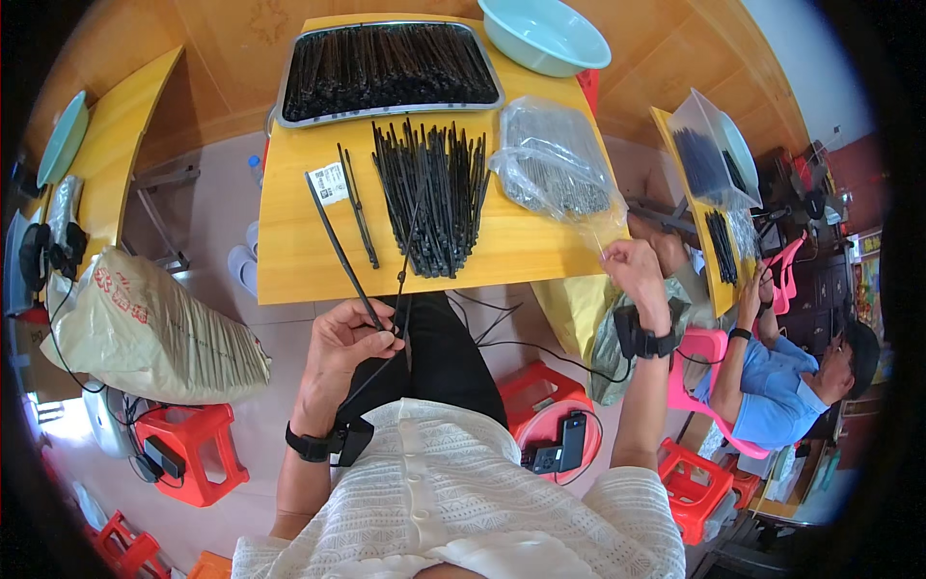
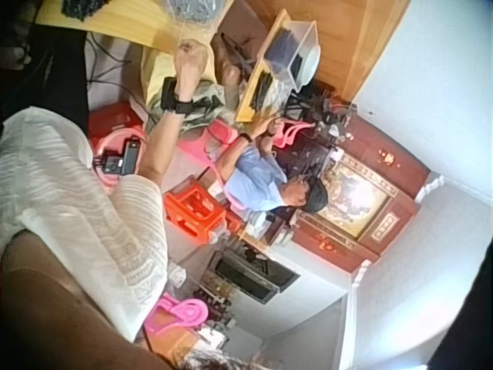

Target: The recorder is sorting and bundling black plastic zip ties at a workspace.

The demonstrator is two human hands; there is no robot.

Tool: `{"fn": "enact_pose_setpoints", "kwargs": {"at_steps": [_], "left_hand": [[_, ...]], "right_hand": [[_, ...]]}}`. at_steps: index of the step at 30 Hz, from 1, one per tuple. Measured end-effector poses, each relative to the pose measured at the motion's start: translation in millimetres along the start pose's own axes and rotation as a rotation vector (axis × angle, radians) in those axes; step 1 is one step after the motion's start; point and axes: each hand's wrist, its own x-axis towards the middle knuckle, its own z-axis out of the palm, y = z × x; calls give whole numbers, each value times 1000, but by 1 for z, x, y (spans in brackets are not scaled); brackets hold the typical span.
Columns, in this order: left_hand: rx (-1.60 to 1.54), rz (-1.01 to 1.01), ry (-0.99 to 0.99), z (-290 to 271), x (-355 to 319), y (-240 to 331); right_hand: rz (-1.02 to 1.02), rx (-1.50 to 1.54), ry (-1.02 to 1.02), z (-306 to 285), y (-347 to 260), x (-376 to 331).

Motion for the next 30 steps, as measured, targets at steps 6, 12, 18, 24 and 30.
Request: {"fn": "enact_pose_setpoints", "kwargs": {"at_steps": [6,12,18,24,30], "left_hand": [[-9,-28,23,10,2,5],[-54,-46,-132,20,7,5],[-50,-76,-161,26,-1,13],[-79,-71,-179,22,-3,9],[-108,-18,-174,18,-3,7]], "right_hand": [[-28,307,-37,-13,14,-42],[-14,718,-139,23,-36,-68],[-9,1104,-405,89,-95,-64],[62,1437,-690,117,-122,-72],[181,1576,-866,128,-126,-78]]}}
